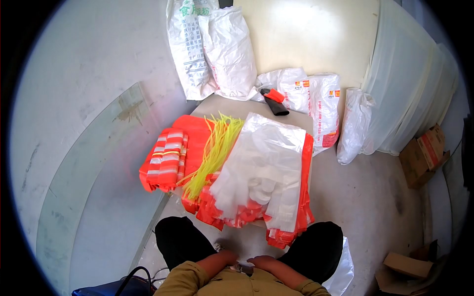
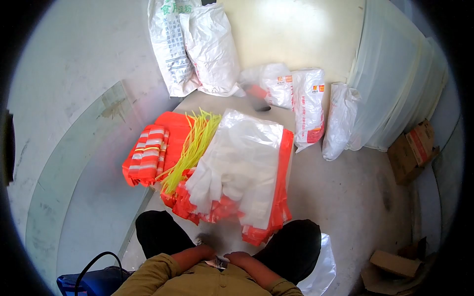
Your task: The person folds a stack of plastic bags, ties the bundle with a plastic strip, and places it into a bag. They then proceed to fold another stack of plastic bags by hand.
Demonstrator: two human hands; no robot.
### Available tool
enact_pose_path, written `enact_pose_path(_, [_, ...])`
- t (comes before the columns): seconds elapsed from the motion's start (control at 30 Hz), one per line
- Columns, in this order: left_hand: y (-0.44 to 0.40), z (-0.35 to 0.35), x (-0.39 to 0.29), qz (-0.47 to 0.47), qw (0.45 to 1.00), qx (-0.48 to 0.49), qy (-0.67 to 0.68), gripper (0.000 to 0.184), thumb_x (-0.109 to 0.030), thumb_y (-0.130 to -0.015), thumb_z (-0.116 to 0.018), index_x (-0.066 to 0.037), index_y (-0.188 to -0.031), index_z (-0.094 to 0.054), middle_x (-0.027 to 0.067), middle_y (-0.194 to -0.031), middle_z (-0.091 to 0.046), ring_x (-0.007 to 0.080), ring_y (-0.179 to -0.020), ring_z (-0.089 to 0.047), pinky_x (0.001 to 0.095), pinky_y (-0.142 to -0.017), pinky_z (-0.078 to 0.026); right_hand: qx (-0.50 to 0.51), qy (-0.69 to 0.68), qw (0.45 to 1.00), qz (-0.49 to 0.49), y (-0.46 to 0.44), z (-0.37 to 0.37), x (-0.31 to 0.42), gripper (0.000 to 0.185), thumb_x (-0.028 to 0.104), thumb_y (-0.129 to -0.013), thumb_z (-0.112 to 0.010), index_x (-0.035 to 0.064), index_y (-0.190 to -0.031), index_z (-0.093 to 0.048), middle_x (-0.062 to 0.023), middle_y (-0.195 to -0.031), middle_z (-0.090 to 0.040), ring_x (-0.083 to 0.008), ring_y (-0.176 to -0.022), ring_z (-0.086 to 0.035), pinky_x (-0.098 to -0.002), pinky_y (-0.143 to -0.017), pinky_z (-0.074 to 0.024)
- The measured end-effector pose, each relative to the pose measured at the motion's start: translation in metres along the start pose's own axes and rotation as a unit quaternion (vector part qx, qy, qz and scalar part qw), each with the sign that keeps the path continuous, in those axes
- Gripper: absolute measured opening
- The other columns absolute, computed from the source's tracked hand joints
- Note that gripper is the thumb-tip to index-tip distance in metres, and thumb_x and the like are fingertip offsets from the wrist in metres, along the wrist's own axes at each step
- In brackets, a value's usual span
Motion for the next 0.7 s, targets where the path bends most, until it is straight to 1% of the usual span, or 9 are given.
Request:
enact_pose_path(0.37, [0.013, 0.011, -0.006, 0.011, 1.000, 0.003, 0.011, 0.041, -0.044, -0.088, -0.063, -0.012, -0.112, -0.073, 0.0175, -0.113, -0.071, 0.0384, -0.104, -0.068, 0.0475, -0.089, -0.053, 0.001, -0.007, 1.000, 0.010, 0.003, 0.003, 0.003, 0.052, 0.033, -0.096, -0.054, 0.0203, -0.147, -0.049, -0.0169, -0.137, -0.060, -0.0359, -0.124, -0.058, -0.0450, -0.102, -0.0467])
enact_pose_path(0.63, [0.032, 0.029, -0.016, 0.021, 1.000, 0.011, 0.014, 0.043, -0.044, -0.089, -0.062, -0.013, -0.117, -0.071, 0.0177, -0.114, -0.070, 0.0382, -0.106, -0.067, 0.0469, -0.091, -0.052, -0.008, 0.000, 1.000, 0.020, -0.002, 0.001, 0.000, 0.053, 0.034, -0.095, -0.055, 0.0198, -0.146, -0.050, -0.0168, -0.135, -0.061, -0.0362, -0.122, -0.059, -0.0450, -0.101, -0.0477])
enact_pose_path(0.7, [0.029, 0.025, -0.014, 0.019, 1.000, 0.013, 0.011, 0.044, -0.044, -0.089, -0.061, -0.013, -0.118, -0.070, 0.0178, -0.114, -0.070, 0.0382, -0.106, -0.067, 0.0470, -0.091, -0.052, -0.012, 0.002, 1.000, 0.024, -0.004, -0.002, -0.002, 0.053, 0.034, -0.095, -0.055, 0.0199, -0.146, -0.050, -0.0168, -0.134, -0.061, -0.0361, -0.122, -0.060, -0.0451, -0.100, -0.0478])
Point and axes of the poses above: each hand's wrist, its own y-axis away from the middle knuckle, its own z-axis out of the back of the hand, x = y × z, the point moved 7 cm from there along -y, towards the middle knuckle
